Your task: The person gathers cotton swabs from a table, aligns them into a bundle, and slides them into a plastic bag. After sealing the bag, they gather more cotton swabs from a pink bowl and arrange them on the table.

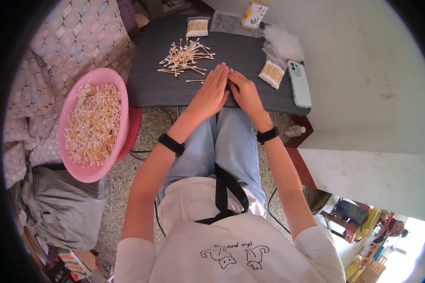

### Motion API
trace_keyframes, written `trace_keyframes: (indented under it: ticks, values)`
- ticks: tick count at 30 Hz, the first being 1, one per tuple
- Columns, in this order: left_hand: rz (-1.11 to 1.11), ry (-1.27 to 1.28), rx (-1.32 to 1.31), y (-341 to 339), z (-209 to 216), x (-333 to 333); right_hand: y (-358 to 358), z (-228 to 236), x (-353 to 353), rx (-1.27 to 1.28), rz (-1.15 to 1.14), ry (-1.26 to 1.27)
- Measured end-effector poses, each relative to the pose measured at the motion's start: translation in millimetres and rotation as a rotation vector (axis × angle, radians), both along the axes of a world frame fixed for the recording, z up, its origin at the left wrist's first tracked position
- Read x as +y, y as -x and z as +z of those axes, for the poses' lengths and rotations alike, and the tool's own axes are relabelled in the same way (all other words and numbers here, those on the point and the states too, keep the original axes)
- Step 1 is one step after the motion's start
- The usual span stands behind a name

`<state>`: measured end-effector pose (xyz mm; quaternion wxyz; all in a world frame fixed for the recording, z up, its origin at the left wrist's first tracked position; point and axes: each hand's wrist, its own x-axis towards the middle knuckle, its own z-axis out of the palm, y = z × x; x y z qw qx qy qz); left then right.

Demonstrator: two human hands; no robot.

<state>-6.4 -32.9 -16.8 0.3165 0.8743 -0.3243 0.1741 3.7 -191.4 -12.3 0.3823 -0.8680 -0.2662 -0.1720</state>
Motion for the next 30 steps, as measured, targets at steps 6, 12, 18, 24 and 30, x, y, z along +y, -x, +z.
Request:
trace_keyframes:
  ticks: [6,12,18,24,30]
  values:
    - [0.081,-0.007,-0.054,-10.6,14.3,35.5,7.9,11.0,-8.3,-0.060,-0.076,-0.047]
    - [0.286,-0.465,-0.071,-13.4,4.0,66.9,9.4,9.3,-3.2,-0.056,-0.122,0.008]
    - [0.268,-0.363,-0.076,-25.3,2.2,69.6,11.0,23.8,-5.2,-0.162,-0.148,-0.068]
    - [0.259,0.005,-0.045,-18.3,6.7,74.0,129.0,166.8,-19.6,0.154,-0.104,-0.152]
    - [0.232,0.003,-0.066,-17.5,6.0,71.2,205.2,282.6,-12.0,0.099,0.003,0.388]
